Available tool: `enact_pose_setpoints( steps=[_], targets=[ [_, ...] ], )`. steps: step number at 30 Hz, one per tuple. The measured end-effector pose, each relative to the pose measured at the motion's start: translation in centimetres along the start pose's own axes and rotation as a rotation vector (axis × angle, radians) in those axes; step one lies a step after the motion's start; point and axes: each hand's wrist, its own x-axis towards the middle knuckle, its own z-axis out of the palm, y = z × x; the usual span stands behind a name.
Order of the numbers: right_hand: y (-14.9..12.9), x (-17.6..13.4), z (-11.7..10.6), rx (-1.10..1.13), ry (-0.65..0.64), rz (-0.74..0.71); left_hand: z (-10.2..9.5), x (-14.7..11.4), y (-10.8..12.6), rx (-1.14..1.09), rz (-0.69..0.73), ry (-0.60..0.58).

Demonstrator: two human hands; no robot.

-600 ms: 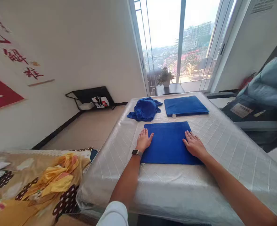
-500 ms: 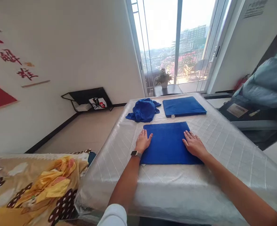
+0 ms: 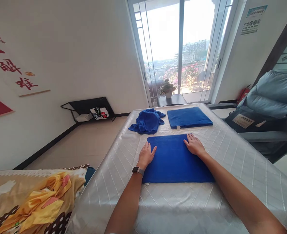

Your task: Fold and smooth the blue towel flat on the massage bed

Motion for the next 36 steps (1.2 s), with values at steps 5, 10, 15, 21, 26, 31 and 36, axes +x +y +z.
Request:
enact_pose_setpoints(
  steps=[5,10,15,21,26,31,36],
  targets=[
    [0.1,-0.1,0.9,0.01,0.031,0.008,0.1,-0.1,0.1,0.025,0.019,0.024],
    [0.0,-0.1,0.6,0.029,0.02,0.025,-0.4,-0.1,0.0,0.066,0.007,0.011],
    [-0.2,-0.2,0.5,0.055,0.022,0.032,-0.9,0.4,2.1,0.157,0.044,0.128],
    [-0.1,-0.4,0.7,0.061,0.042,0.022,1.7,2.9,12.6,0.044,0.42,0.087],
    [0.4,-0.8,0.7,0.006,0.012,-0.029,4.9,6.3,20.1,-0.092,0.481,-0.011],
    [0.3,-0.9,0.4,0.014,0.022,-0.016,5.8,7.2,19.4,-0.1,0.433,-0.043],
    [-0.2,-0.5,0.4,0.062,0.028,0.027,4.3,7.2,12.7,-0.029,0.263,-0.057]
  ],
)
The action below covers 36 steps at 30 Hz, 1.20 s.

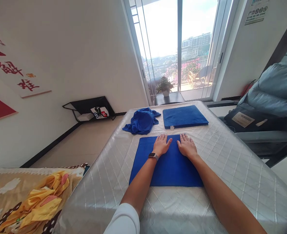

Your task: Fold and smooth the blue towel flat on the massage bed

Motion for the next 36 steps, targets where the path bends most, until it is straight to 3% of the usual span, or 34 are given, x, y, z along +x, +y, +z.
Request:
enact_pose_setpoints(
  steps=[5,8,19,25,28,30,36],
  targets=[
    [0.1,0.2,0.2,0.013,-0.01,0.001,-2.4,-2.6,-7.5,0.056,-0.216,-0.019],
    [0.3,0.3,0.3,0.004,-0.014,-0.004,-3.0,-3.7,-10.1,0.058,-0.283,-0.001],
    [0.3,0.4,0.1,-0.009,-0.008,-0.006,-2.3,-3.9,-10.5,0.082,-0.309,0.027],
    [0.2,0.2,-0.1,0.021,-0.011,-0.007,-6.0,-2.2,-11.4,0.137,-0.315,-0.229],
    [0.1,0.1,-0.1,0.04,-0.007,-0.004,-7.5,-1.8,-10.0,0.247,-0.421,-0.154],
    [0.1,0.1,-0.1,0.047,-0.003,-0.002,-7.3,-1.7,-7.4,0.246,-0.355,-0.067],
    [0.4,-0.3,-0.2,0.005,-0.014,-0.036,-2.2,-0.6,4.9,-0.038,0.293,-0.052]
  ],
)
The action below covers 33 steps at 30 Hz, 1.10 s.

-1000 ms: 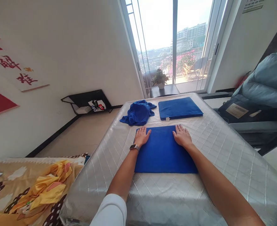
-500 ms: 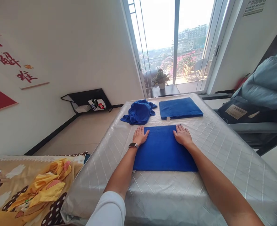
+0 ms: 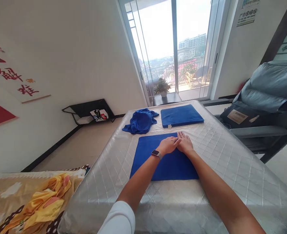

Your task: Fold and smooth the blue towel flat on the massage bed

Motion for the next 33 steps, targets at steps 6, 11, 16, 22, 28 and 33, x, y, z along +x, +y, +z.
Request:
enact_pose_setpoints(
  steps=[6,11,16,22,28,33],
  targets=[
    [0.2,-0.2,0.1,-0.042,0.007,-0.033,3.6,2.7,1.6,-0.064,-0.075,0.123],
    [-0.2,0.3,0.2,0.015,0.028,0.026,2.1,-1.9,-4.7,0.038,-0.272,0.039],
    [0.0,0.6,0.6,0.012,0.022,0.028,-0.4,-7.7,-10.7,0.117,-0.486,0.033],
    [0.3,0.7,0.7,-0.018,0.023,0.032,-0.8,-9.8,-12.9,0.094,-0.573,0.077],
    [-0.4,0.3,0.0,-0.074,0.067,0.045,-0.8,-9.5,-12.6,0.08,-0.584,0.058],
    [-0.7,-1.9,-1.3,-0.133,0.135,-0.004,-1.1,-9.5,-12.5,0.092,-0.593,0.047]
  ],
)
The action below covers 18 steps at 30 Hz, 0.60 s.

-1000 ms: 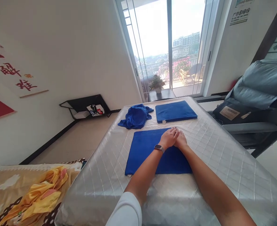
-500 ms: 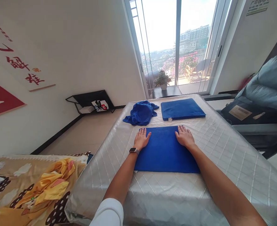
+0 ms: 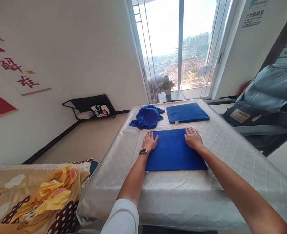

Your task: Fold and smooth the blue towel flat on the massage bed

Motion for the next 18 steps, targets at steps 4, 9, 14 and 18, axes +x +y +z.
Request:
enact_pose_setpoints(
  steps=[4,9,14,18],
  targets=[
    [0.0,-2.7,-0.3,0.045,-0.054,-0.033,0.2,0.0,0.1,0.006,0.003,0.011],
    [-0.2,-4.4,0.7,0.069,-0.13,-0.039,-0.1,0.0,-0.3,0.032,0.001,0.0],
    [-0.3,-4.3,1.2,0.094,-0.114,-0.037,-1.2,-0.5,3.8,0.085,-0.023,0.118],
    [0.0,-4.4,1.3,0.084,-0.105,-0.049,0.5,-2.0,12.7,-0.011,0.386,0.099]
  ],
)
